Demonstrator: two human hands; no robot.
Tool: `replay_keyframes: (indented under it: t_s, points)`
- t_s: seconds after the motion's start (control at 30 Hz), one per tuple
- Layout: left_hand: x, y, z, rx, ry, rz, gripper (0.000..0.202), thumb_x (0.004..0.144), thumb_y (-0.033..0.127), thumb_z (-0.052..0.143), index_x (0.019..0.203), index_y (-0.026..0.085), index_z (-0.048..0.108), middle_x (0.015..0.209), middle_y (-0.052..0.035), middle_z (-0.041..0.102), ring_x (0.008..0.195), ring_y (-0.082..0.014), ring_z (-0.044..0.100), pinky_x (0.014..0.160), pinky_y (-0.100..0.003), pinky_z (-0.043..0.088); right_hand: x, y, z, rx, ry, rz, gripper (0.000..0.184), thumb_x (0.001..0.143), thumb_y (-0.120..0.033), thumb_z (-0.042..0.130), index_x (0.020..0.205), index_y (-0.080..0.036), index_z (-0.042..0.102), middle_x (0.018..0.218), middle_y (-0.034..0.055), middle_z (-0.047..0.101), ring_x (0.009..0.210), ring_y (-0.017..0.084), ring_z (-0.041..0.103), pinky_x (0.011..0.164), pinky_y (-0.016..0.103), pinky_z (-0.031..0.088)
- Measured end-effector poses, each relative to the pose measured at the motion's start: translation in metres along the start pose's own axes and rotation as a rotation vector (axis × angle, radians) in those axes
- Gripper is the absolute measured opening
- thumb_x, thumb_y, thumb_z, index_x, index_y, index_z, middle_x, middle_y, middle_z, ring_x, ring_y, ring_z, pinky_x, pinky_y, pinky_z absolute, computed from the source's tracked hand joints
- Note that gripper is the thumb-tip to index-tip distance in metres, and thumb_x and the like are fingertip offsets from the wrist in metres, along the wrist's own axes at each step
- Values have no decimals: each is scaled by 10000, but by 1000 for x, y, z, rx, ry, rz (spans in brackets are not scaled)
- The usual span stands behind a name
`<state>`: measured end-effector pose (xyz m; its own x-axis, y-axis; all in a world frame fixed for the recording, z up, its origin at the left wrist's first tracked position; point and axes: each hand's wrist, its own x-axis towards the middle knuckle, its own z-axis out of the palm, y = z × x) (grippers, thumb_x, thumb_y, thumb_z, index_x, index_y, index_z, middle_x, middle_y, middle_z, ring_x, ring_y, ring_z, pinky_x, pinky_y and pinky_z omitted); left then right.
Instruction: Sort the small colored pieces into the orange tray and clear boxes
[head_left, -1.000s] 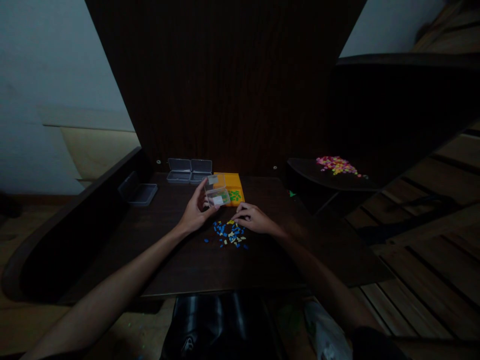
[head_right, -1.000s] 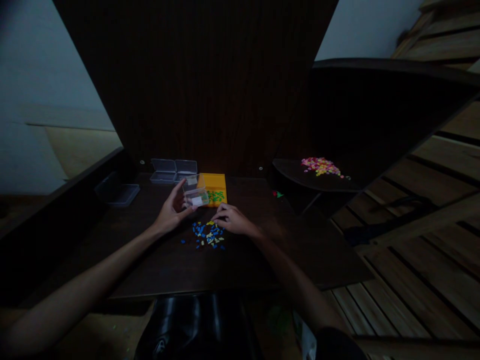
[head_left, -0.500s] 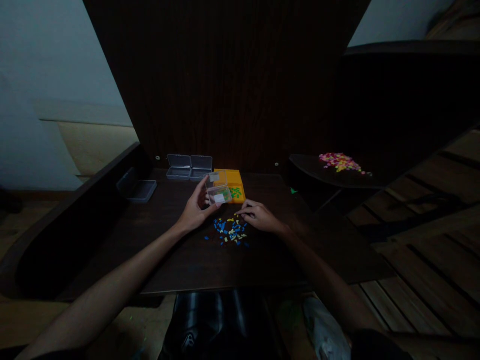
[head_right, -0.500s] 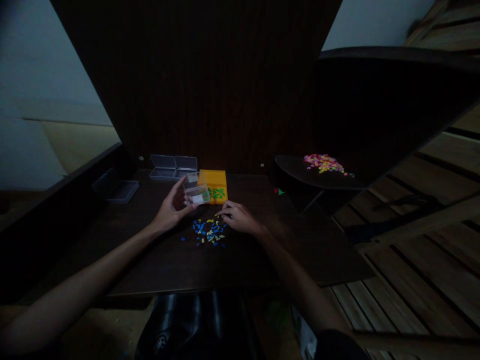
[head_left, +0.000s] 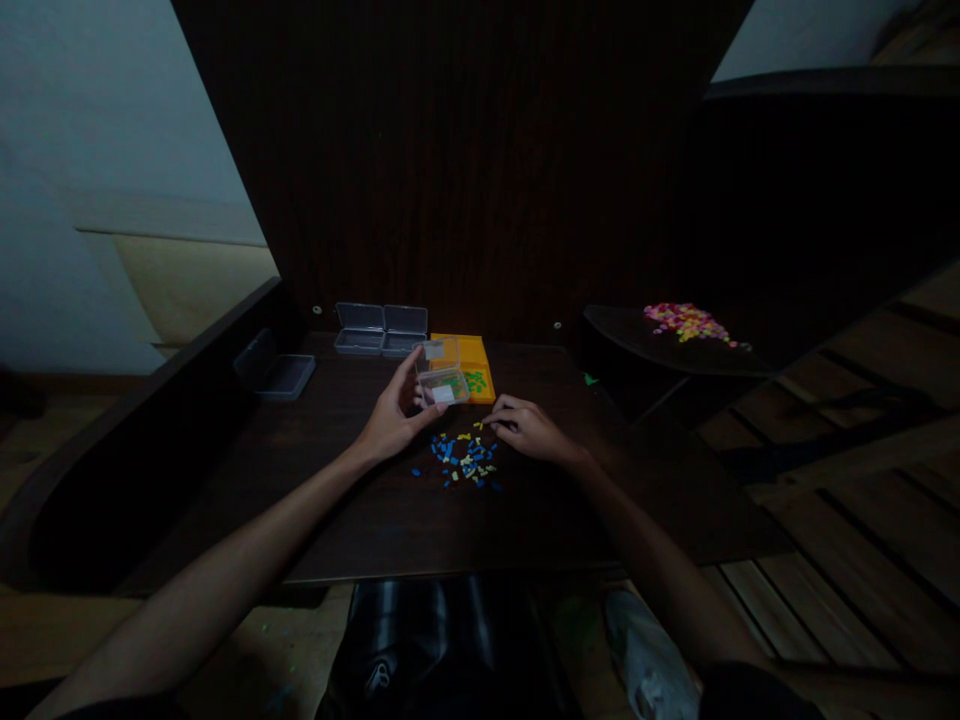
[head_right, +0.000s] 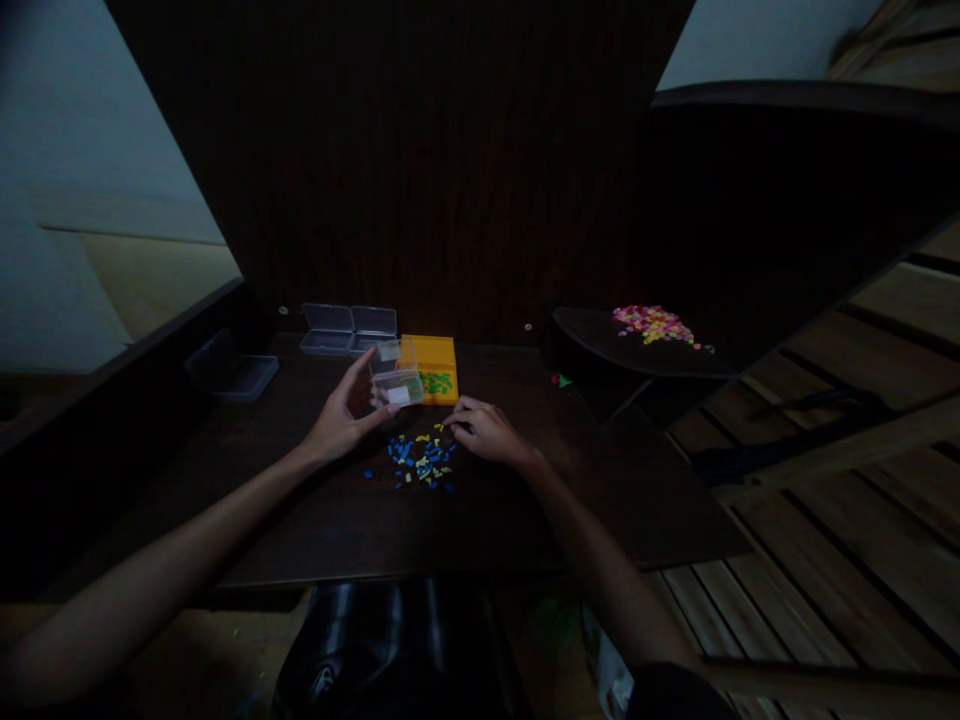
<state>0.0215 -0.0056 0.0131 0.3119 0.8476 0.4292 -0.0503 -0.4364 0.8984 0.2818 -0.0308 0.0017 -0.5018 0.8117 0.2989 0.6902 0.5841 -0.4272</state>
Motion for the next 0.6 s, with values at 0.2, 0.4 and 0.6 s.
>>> replay_keyframes:
  t_s: [0.2, 0.4, 0.6]
  points:
    - [0, 2, 0, 26, 8, -10, 982, 724, 385, 788, 1527, 213, 248, 1170, -147, 635, 857, -215, 638, 776, -399, 558, 0, -4, 2, 23, -1, -4, 238, 860, -125, 564, 986, -185, 757, 918, 63, 640, 824, 164, 608, 758, 295, 480]
    - [0, 2, 0, 29, 9, -9, 970, 732, 384, 780, 1524, 208, 249, 1195, -156, 634, 864, -211, 646, 791, -408, 564, 1, -7, 1, 25, -6, -10, 266, 851, -97, 545, 1000, -176, 752, 919, 64, 629, 811, 158, 596, 743, 287, 473]
    - [-1, 4, 1, 8, -15, 4, 930, 751, 352, 771, 1520, 226, 265, 1231, -157, 620, 887, -222, 653, 799, -418, 568, 0, -8, 0, 19, 4, -6, 181, 833, -125, 587, 895, -172, 751, 885, 53, 617, 732, 133, 567, 674, 257, 447]
